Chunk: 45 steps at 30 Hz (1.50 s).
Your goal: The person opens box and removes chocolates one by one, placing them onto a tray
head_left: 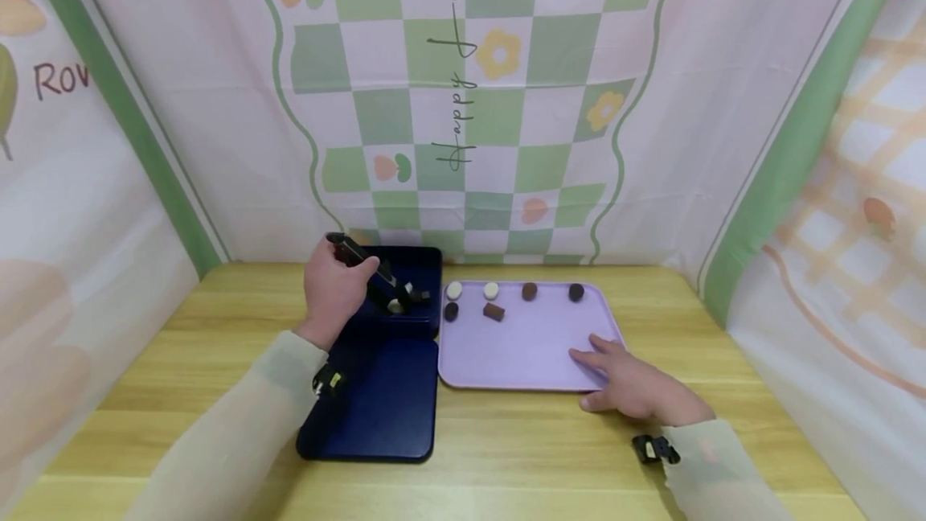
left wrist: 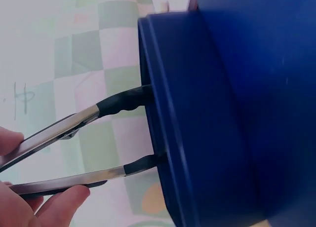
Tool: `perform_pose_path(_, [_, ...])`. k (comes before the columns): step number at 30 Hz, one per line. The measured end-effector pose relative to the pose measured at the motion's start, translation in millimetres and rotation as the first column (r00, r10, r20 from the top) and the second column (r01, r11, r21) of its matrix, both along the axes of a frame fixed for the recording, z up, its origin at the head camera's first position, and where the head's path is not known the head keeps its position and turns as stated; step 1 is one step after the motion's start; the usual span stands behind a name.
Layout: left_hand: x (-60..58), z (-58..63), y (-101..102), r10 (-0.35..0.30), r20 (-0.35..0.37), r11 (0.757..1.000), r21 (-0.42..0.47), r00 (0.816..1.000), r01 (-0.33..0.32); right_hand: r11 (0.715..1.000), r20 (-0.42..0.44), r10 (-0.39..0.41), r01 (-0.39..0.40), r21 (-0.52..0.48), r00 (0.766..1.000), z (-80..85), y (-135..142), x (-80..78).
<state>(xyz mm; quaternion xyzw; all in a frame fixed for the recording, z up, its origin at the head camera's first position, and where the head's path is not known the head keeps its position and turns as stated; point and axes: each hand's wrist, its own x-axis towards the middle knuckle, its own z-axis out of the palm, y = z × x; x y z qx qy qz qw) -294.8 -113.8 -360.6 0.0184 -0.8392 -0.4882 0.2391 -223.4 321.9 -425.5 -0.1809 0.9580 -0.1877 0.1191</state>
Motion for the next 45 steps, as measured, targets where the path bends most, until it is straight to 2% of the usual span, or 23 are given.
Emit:
perform_pose_path(11, [0.1, 6.5, -10, 0.053, -0.012, 0.998, 0.013, 0.998, -0.053, 1.0, 0.006, -0.002, 0.002, 0.004, 1.0, -3.3, 2, -1.8])
perform_pose_path(18, [0.8, 3.6, -8, 0.028, -0.054, 1.0, 0.0, 0.998, -0.029, 1.0, 0.008, -0.006, 0.006, 0.0, 1.0, -2.5, 1, -1.3])
perform_pose_path(22, [1.6, 2.4, -7, 0.012, -0.042, 1.0, 0.008, 0.999, -0.012, 1.0, -0.011, 0.002, -0.002, -0.008, 1.0, -2.7, 1, -0.6])
perform_pose_path(34, [-1.6, 8.4, -12, 0.063, -0.032, 0.998, 0.009, 0.998, -0.062, 1.0, -0.015, -0.001, 0.001, -0.008, 1.0, 0.4, 0, 0.9])
perform_pose_path(39, [-7.2, 9.3, -20, 0.083, 0.034, 0.994, 0.064, 0.996, -0.085, 1.0, -0.012, -0.005, 0.005, -0.007, 1.0, -0.1, 0, 0.4])
perform_pose_path(42, [-10.1, 10.0, -27, 0.088, 0.079, 0.985, 0.142, 0.993, -0.099, 1.0, -0.005, -0.007, 0.007, -0.005, 1.0, -0.3, 0, 0.5])
perform_pose_path(45, [-12.0, 10.1, -34, 0.078, 0.109, 0.963, 0.248, 0.991, -0.103, 1.0, 0.005, -0.008, 0.008, -0.01, 1.0, 0.0, 0, 0.8])
